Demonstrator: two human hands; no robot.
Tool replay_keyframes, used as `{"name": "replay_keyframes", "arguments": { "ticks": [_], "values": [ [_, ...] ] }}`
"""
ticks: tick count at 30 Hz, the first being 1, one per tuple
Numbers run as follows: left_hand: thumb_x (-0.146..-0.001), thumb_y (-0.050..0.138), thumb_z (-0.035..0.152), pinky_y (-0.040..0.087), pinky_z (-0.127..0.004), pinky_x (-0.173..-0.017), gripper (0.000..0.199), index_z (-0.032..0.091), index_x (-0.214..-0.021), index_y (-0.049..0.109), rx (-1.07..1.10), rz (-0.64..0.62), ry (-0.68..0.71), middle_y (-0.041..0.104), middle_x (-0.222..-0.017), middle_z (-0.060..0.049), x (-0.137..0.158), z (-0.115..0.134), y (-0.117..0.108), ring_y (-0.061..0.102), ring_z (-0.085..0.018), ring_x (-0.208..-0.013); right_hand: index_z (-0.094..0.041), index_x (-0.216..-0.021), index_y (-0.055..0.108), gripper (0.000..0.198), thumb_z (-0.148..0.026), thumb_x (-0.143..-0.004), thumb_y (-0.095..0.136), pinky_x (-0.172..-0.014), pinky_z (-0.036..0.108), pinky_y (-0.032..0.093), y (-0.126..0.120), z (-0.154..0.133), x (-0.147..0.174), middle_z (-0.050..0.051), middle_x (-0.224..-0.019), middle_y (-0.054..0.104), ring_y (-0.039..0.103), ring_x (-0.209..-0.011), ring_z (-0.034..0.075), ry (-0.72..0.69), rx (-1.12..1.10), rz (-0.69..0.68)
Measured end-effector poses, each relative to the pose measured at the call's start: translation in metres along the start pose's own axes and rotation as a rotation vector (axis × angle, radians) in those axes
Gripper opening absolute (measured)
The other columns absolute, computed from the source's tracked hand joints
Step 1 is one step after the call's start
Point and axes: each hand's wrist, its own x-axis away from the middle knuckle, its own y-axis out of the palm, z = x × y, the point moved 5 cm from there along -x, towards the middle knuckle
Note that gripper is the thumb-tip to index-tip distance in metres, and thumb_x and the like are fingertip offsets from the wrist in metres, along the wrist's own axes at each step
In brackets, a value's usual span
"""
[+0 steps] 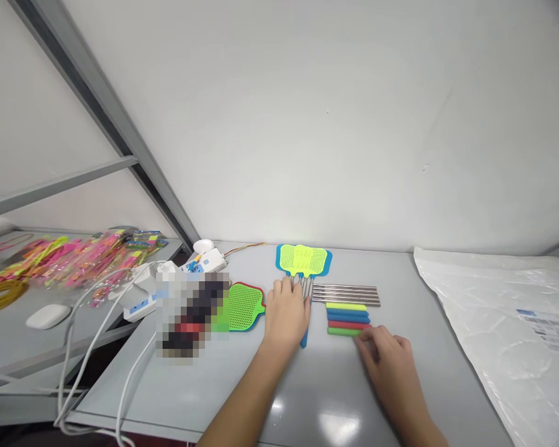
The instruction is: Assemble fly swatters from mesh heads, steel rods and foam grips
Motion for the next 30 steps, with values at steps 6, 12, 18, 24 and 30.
{"name": "replay_keyframes", "arguments": {
  "ticks": [6,12,18,24,30],
  "values": [
    [-0.092,0.047,0.035,0.04,-0.038,-0.072,0.026,0.015,-0.095,0.062,-0.032,0.016,-0.007,0.054,-0.095,-0.011,-0.014,0.006,0.006,0.046,-0.028,-0.094,-0.023,-0.08,0.05,0.019,-0.033,-0.094,0.041,-0.075,0.038,0.037,0.004,-0.008,-0.002,-0.004,-0.058,0.053,0.044,-0.052,0.016,-0.063,0.056,0.004],
    [-0.093,0.046,0.03,0.041,-0.037,-0.072,0.024,0.013,-0.094,0.063,0.002,0.006,-0.031,0.054,-0.095,-0.013,-0.019,0.003,0.006,0.046,-0.028,-0.093,-0.024,-0.078,0.049,0.019,-0.032,-0.093,0.041,-0.073,0.036,0.037,0.003,-0.014,0.0,-0.003,-0.056,0.051,0.045,-0.056,0.018,-0.068,0.056,0.024],
    [-0.095,0.041,0.031,0.042,-0.039,-0.085,0.025,0.015,-0.087,0.058,0.412,0.034,-0.017,0.052,-0.099,-0.011,-0.022,-0.006,-0.013,0.048,-0.025,-0.097,-0.023,-0.077,0.05,0.021,-0.033,-0.093,0.041,-0.071,0.036,0.037,0.001,-0.019,0.001,-0.002,-0.058,0.052,0.047,-0.055,0.018,-0.096,0.031,0.053],
    [-0.097,0.038,0.037,0.042,-0.034,-0.089,0.023,0.02,-0.091,0.053,0.94,-0.052,-0.038,0.054,-0.101,-0.006,-0.016,-0.004,-0.042,0.054,-0.019,-0.096,-0.023,-0.078,0.053,0.022,-0.038,-0.093,0.045,-0.075,0.039,0.04,0.001,-0.017,0.002,-0.002,-0.06,0.054,0.046,-0.055,0.017,-0.12,-0.061,0.007],
    [-0.097,0.038,0.035,0.04,-0.032,-0.097,0.022,0.021,-0.094,0.054,1.328,-0.102,-0.036,0.054,-0.118,-0.008,0.014,0.037,-0.052,0.05,-0.02,-0.114,-0.023,-0.099,0.056,0.028,-0.046,-0.094,0.04,-0.073,0.034,0.047,-0.014,-0.042,0.009,0.004,-0.084,0.061,0.057,-0.079,0.021,-0.079,-0.598,-0.031]
  ]
}}
